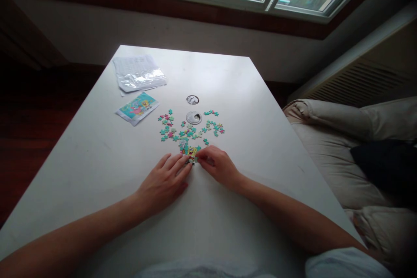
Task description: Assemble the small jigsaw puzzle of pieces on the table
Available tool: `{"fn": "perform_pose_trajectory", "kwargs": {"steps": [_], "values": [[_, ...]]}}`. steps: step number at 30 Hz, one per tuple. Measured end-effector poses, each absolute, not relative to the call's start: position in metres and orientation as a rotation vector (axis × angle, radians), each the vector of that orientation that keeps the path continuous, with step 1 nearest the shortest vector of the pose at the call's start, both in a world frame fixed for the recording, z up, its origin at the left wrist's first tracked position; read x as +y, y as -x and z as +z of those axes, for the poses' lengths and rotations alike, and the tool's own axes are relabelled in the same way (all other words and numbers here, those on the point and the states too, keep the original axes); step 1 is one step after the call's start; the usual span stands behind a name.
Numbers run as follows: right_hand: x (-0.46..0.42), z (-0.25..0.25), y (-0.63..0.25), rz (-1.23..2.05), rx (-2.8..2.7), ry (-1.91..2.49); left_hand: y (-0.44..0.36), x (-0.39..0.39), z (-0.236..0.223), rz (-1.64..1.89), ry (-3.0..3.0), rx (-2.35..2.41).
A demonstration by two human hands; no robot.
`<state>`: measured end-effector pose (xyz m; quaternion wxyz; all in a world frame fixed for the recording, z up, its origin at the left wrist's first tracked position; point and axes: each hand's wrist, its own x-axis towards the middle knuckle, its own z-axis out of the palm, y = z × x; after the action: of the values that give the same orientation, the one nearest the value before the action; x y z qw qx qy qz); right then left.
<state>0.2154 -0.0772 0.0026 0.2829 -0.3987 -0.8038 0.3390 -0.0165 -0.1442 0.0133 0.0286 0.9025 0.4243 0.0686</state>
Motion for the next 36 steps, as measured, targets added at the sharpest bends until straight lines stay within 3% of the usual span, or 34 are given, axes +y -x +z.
{"fn": "perform_pose_trajectory", "kwargs": {"steps": [36], "values": [[-0.08, -0.0055, -0.2081, 0.544, -2.386, 1.112, 0.017, -0.1417, 0.014, 0.212, -2.782, 1.264]]}}
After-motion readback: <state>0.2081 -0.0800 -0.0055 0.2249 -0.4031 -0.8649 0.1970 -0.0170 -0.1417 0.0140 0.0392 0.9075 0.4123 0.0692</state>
